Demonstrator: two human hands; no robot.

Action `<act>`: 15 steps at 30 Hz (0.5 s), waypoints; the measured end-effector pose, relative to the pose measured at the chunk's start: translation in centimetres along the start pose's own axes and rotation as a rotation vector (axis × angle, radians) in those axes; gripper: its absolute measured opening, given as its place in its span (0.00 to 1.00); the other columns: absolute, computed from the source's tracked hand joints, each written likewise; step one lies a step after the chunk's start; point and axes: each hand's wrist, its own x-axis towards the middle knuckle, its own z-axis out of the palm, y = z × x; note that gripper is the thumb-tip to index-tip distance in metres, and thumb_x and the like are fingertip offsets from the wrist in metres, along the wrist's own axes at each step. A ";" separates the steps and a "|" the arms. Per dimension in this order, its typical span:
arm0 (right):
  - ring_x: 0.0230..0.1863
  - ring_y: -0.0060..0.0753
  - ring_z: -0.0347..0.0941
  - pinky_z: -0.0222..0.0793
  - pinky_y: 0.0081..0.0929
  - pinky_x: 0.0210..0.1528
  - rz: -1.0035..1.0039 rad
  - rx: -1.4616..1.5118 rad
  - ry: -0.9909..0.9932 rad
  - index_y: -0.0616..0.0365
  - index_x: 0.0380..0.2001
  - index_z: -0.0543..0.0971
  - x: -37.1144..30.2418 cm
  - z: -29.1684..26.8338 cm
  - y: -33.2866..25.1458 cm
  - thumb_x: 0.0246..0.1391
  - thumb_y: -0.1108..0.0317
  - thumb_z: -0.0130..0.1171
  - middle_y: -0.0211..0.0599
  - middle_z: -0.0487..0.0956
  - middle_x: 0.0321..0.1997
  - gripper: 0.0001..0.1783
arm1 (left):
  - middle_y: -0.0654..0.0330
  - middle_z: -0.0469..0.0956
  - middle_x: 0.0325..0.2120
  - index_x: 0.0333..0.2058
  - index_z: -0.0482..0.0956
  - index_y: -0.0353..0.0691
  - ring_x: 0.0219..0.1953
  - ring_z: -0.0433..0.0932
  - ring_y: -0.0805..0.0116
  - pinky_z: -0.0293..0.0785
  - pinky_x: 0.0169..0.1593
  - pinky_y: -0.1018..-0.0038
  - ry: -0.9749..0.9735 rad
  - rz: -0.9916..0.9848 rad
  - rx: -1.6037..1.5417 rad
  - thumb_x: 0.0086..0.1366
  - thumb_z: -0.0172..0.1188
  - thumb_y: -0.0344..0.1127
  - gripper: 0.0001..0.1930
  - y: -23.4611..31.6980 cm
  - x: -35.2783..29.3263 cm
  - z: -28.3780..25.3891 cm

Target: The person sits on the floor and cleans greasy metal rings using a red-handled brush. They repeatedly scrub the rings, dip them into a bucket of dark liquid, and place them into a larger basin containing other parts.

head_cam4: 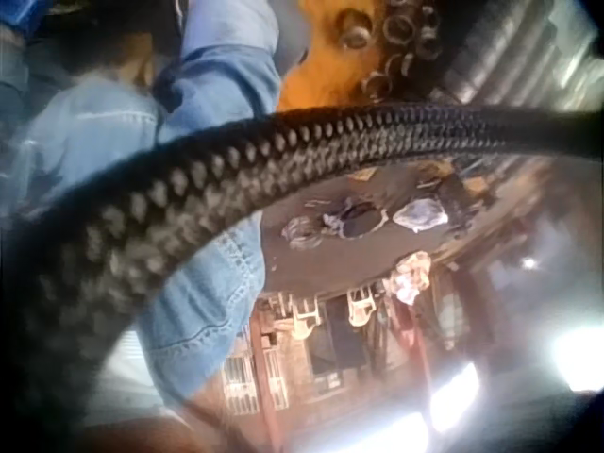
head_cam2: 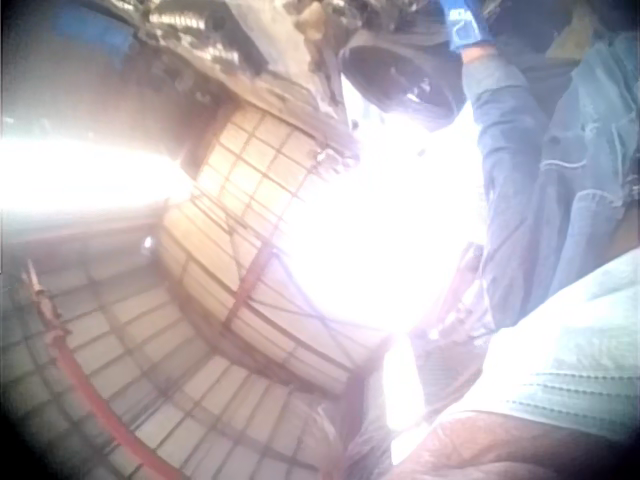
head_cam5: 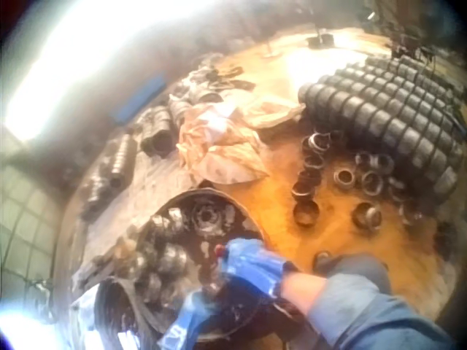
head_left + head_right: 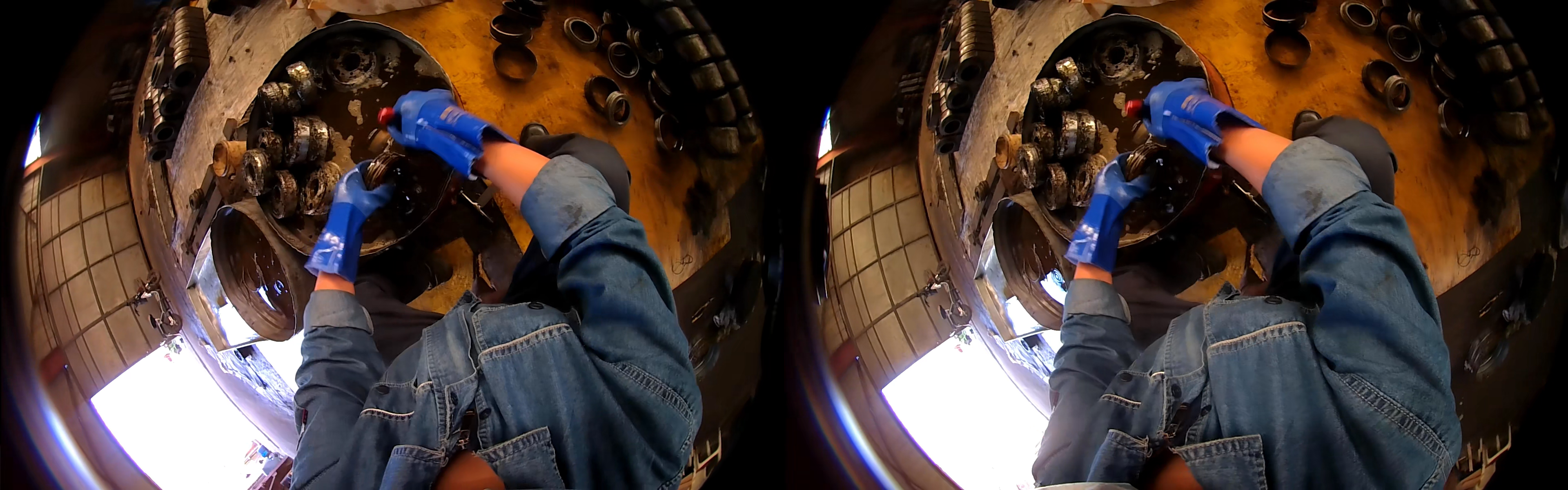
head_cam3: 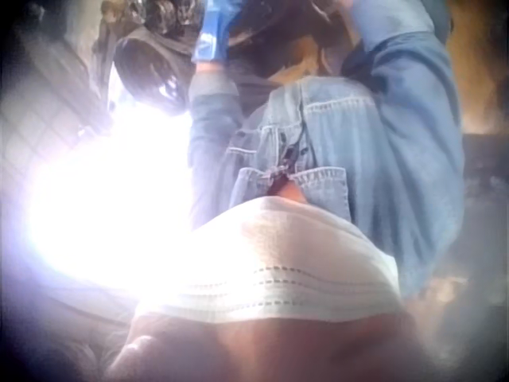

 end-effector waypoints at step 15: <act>0.34 0.43 0.80 0.76 0.40 0.41 -0.066 0.219 -0.015 0.57 0.35 0.84 0.8 1.0 -0.9 0.58 0.43 0.59 0.43 0.84 0.32 0.25 | 0.54 0.85 0.44 0.55 0.77 0.33 0.44 0.83 0.65 0.79 0.50 0.70 0.070 -0.072 -0.315 0.55 0.71 0.25 0.27 -2.7 -1.1 1.6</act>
